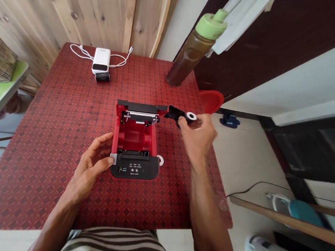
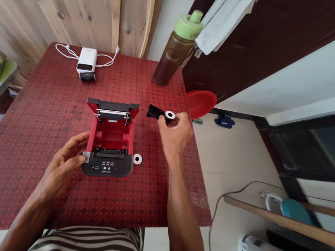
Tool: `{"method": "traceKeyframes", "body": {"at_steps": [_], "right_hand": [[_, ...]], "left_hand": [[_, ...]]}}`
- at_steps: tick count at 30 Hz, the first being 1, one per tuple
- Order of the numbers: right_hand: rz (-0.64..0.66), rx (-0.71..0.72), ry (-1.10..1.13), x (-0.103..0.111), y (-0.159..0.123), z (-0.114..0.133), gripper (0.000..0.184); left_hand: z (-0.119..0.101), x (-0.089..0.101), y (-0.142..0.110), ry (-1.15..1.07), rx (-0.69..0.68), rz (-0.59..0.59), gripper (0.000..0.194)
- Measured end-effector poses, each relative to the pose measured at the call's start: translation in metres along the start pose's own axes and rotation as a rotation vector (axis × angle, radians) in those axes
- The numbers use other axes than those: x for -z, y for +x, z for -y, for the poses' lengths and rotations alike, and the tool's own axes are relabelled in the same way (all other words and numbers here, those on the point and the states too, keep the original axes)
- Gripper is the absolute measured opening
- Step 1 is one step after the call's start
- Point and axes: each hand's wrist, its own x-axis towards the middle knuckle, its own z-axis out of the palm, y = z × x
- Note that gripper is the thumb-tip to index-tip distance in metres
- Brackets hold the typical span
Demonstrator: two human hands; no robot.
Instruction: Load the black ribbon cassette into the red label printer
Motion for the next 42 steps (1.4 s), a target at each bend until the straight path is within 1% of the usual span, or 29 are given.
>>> {"method": "traceKeyframes", "body": {"at_steps": [2, 5, 9, 14, 18, 21, 25, 29, 32, 34, 36, 38, 40, 41, 42], "right_hand": [[0.127, 0.054, 0.008, -0.016, -0.007, 0.003, 0.029], [0.331, 0.132, 0.067, -0.026, -0.023, 0.01, 0.032], [0.523, 0.186, 0.131, -0.019, -0.032, 0.01, 0.033], [0.68, 0.21, 0.16, -0.007, -0.03, 0.003, 0.018], [0.731, 0.206, 0.164, -0.005, -0.031, 0.001, 0.013], [0.749, 0.201, 0.173, -0.003, -0.032, 0.0, 0.012], [0.77, 0.167, 0.214, 0.0, -0.033, -0.003, 0.017], [0.772, 0.125, 0.254, 0.008, -0.035, -0.012, 0.024], [0.747, 0.094, 0.26, 0.023, -0.04, -0.02, 0.026], [0.733, 0.077, 0.26, 0.038, -0.046, -0.025, 0.022], [0.758, 0.056, 0.265, 0.056, -0.056, -0.027, 0.019], [0.826, 0.019, 0.276, 0.07, -0.068, -0.025, 0.021], [0.869, -0.013, 0.285, 0.075, -0.082, -0.02, 0.032], [0.865, -0.016, 0.288, 0.074, -0.088, -0.017, 0.037], [0.847, -0.006, 0.293, 0.071, -0.094, -0.014, 0.037]], "left_hand": [[0.0, 0.0, 0.0, 0.007, -0.006, 0.0, 0.059], [0.0, 0.001, 0.0, 0.003, -0.006, 0.007, 0.055], [0.002, 0.002, 0.0, -0.001, -0.005, 0.012, 0.055], [0.003, 0.002, 0.003, 0.012, -0.007, -0.008, 0.06], [0.003, 0.001, 0.004, 0.022, -0.004, -0.018, 0.062], [0.003, 0.001, 0.003, 0.024, 0.002, -0.019, 0.063], [0.003, 0.002, 0.002, 0.032, -0.002, -0.025, 0.065], [0.003, 0.003, 0.002, 0.026, -0.009, -0.015, 0.064], [0.004, 0.003, 0.003, 0.021, -0.011, -0.007, 0.062], [0.004, 0.003, 0.003, 0.013, -0.012, 0.003, 0.061], [0.004, 0.002, 0.002, 0.006, -0.017, 0.008, 0.06], [0.004, 0.003, 0.002, 0.004, -0.019, 0.012, 0.06], [0.004, 0.004, 0.002, 0.008, -0.019, 0.016, 0.061], [0.004, 0.005, 0.001, 0.01, -0.02, 0.018, 0.061], [0.004, 0.005, 0.001, 0.012, -0.022, 0.02, 0.061]]}}
